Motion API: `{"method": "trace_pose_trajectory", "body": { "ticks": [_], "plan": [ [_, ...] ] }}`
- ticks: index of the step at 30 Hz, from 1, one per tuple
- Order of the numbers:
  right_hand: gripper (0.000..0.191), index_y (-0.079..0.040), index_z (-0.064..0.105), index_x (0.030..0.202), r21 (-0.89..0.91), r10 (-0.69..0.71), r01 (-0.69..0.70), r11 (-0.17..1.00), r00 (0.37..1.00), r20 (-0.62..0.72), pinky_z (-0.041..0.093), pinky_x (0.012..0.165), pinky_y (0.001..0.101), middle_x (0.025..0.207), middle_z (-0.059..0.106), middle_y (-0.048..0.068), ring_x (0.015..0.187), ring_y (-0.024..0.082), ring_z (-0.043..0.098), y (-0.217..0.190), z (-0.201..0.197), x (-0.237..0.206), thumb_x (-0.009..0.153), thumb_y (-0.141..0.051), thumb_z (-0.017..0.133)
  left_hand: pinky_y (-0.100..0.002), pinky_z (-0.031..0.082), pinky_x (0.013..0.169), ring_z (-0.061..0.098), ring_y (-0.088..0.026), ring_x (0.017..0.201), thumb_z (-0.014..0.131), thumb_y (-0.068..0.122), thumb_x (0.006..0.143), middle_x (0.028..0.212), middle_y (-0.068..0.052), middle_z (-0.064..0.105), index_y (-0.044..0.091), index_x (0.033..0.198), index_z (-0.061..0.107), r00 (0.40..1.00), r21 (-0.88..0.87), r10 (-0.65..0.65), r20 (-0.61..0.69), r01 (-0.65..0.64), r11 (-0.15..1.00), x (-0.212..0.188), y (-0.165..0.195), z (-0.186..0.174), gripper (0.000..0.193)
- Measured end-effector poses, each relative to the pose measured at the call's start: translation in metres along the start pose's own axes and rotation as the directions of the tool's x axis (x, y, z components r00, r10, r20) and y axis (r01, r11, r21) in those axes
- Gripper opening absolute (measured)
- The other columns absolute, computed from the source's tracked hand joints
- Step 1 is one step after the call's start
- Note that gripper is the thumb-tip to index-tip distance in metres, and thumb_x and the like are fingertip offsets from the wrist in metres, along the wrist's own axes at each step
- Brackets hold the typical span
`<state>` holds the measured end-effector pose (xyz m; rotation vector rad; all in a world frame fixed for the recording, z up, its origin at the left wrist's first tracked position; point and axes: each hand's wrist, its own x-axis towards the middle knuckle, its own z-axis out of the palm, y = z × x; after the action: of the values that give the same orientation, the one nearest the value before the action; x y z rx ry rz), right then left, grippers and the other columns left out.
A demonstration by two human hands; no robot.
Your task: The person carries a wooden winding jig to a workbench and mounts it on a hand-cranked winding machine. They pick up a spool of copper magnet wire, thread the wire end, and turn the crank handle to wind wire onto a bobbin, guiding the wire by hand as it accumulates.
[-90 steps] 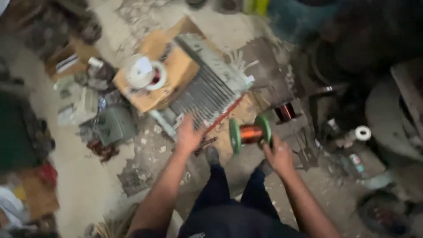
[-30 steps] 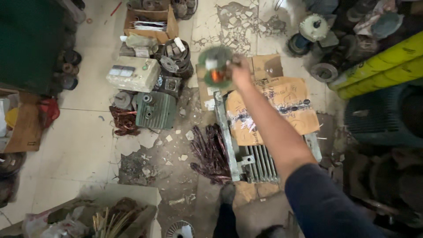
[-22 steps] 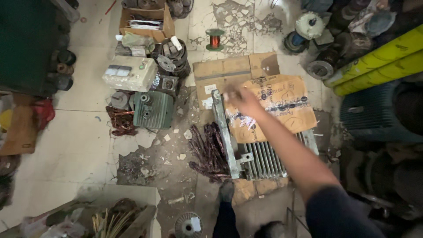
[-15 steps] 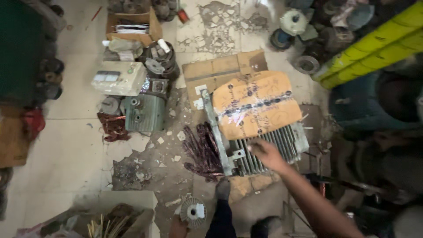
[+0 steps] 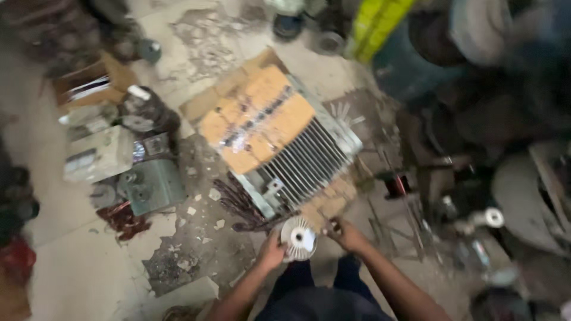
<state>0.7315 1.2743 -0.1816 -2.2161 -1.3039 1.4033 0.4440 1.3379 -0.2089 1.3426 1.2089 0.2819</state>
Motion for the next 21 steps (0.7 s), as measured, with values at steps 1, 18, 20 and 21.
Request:
{"method": "trace_pose_trajectory", "body": {
  "ticks": [1,18,20,21],
  "plan": [
    [0.069,-0.011,0.054,0.139,0.067,0.033,-0.032,0.997,0.999,-0.016,0.056,0.082,0.042,0.112,0.071,0.019,0.096,0.029,0.07,0.009,-0.004,-0.007,0.087,-0.051,0.075,-0.041,0.058,0.087,0.073,-0.028,0.11,0.069,0.011,0.088,0.123,-0.016,0.07,0.007,0.14,0.049,0.998,0.004,0.039,0.043,-0.039,0.999,0.009,0.015,0.015,0.057],
    [0.04,-0.001,0.064,0.124,0.952,0.314,0.13,0.278,0.924,-0.218,0.051,0.064,0.0305,0.093,0.069,0.004,0.077,0.014,0.063,0.15,-0.156,-0.113,0.088,-0.015,0.077,-0.031,0.052,0.055,0.065,-0.015,0.067,0.069,0.007,0.094,0.09,-0.007,0.07,0.002,0.123,0.057,0.826,0.022,-0.159,0.541,0.175,0.984,0.088,0.204,0.289,0.031],
    [0.043,-0.001,0.062,0.127,0.947,0.329,0.2,0.251,0.903,-0.278,0.052,0.068,0.0306,0.095,0.069,0.004,0.082,0.015,0.064,0.171,-0.16,-0.12,0.089,-0.012,0.077,-0.032,0.052,0.056,0.066,-0.016,0.069,0.068,0.008,0.096,0.093,-0.008,0.071,0.001,0.122,0.056,0.815,0.023,-0.15,0.56,0.166,0.986,0.091,0.206,0.313,0.029],
    [0.044,-0.001,0.06,0.129,0.936,0.322,0.243,0.256,0.891,-0.319,0.054,0.073,0.0296,0.098,0.07,0.004,0.086,0.014,0.065,0.18,-0.161,-0.124,0.091,-0.012,0.076,-0.032,0.052,0.058,0.066,-0.016,0.072,0.067,0.009,0.098,0.096,-0.009,0.071,0.0,0.122,0.056,0.802,0.01,-0.134,0.583,0.157,0.987,0.091,0.208,0.323,0.028]
  ]
}}
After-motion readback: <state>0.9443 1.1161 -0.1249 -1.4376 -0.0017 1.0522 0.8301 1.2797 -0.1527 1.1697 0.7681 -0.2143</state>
